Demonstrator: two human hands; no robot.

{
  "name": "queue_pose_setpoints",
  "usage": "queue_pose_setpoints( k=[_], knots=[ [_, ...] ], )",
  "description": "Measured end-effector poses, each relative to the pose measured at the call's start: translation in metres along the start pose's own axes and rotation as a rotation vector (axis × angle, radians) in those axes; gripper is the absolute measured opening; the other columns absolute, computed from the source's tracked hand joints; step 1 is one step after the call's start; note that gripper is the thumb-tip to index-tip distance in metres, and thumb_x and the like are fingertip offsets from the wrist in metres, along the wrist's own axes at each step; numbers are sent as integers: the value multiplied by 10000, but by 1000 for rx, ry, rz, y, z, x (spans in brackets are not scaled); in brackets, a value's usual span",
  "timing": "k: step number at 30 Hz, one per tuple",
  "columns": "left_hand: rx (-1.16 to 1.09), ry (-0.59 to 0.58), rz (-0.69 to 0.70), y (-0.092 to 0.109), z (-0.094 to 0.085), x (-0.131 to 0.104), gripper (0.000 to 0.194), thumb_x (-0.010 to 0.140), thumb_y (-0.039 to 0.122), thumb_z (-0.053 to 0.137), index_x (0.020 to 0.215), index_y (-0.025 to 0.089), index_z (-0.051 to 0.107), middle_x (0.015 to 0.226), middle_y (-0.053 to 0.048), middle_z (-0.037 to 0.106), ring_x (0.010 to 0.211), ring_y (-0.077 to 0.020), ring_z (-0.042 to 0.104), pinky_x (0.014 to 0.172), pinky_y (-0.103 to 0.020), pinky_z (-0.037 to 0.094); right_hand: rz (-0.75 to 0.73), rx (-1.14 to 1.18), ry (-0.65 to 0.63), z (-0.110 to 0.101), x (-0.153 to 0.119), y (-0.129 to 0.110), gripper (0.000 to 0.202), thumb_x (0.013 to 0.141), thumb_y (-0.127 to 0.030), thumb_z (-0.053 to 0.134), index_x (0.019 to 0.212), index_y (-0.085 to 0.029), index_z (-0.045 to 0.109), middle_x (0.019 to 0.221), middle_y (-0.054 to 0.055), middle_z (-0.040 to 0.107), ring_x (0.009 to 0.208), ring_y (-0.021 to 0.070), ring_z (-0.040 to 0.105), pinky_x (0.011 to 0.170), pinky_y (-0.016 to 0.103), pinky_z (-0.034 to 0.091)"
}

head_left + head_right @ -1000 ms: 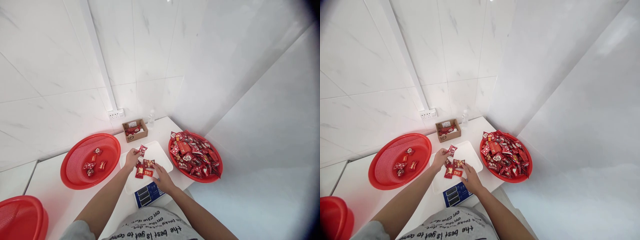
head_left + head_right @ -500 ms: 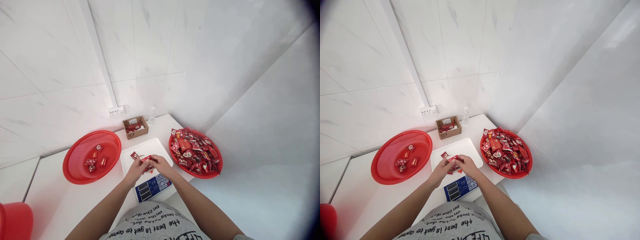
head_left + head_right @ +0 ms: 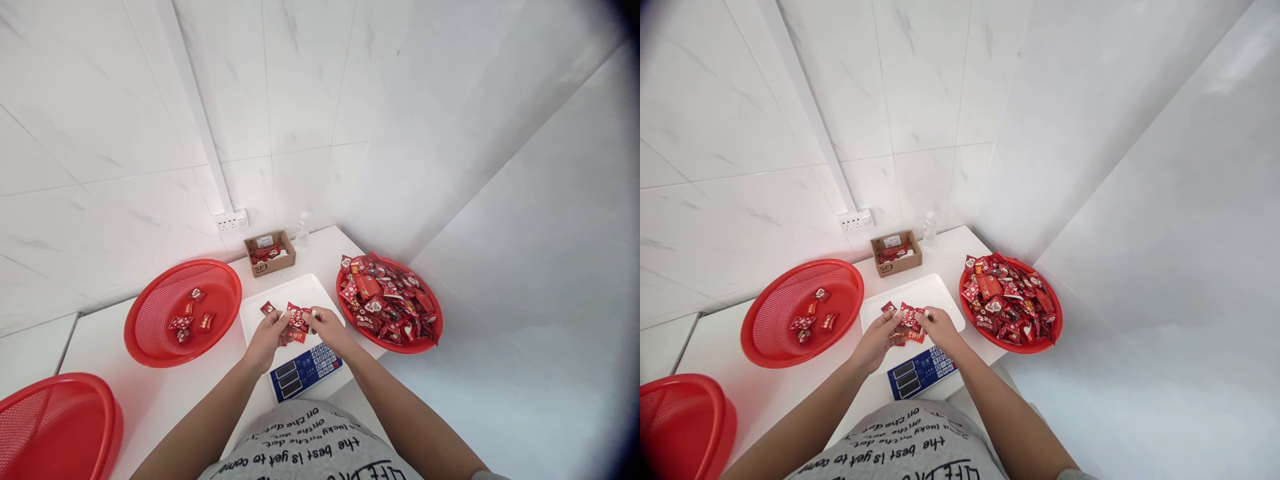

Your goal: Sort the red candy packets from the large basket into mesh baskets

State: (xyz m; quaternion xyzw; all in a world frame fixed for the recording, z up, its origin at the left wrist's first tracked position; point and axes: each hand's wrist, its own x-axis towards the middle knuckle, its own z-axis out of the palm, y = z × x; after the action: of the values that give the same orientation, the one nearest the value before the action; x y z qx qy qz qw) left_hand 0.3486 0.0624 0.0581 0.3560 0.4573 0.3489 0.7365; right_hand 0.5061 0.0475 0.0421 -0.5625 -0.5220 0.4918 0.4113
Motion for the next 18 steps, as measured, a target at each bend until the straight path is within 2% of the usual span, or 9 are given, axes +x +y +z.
queue_pose_setpoints(
  k=[4,9,15,18],
  knots=[
    [15,-10,-3,2,-2,1,362,648,466,703,775,147,589,746,-22,618,603,-84,542,547,-190,424,58,72,-62,-3,-1,-5,358,725,-508,551,591,-181,492,531,-40,468,524,100,411,532,236,344],
    [-80,13,15,-1,-4,5,344,582,402,767,716,135,596,651,9,580,521,-57,495,511,-171,414,80,192,-93,-1,-2,-10,371,700,-529,572,600,-175,523,552,-33,476,525,97,402,530,240,337],
    [-114,42,-21,1,-3,3,297,623,365,751,722,144,578,638,7,592,495,-55,503,486,-165,402,113,229,-75,0,0,-13,377,676,-531,594,591,-170,527,545,-34,472,514,91,393,519,238,325],
    [-50,-24,-73,8,0,-1,313,659,418,713,774,156,586,720,-17,634,551,-78,550,527,-190,428,118,228,-63,-1,0,-15,383,673,-526,601,561,-172,508,524,-38,461,509,90,390,515,236,319]
  ],
)
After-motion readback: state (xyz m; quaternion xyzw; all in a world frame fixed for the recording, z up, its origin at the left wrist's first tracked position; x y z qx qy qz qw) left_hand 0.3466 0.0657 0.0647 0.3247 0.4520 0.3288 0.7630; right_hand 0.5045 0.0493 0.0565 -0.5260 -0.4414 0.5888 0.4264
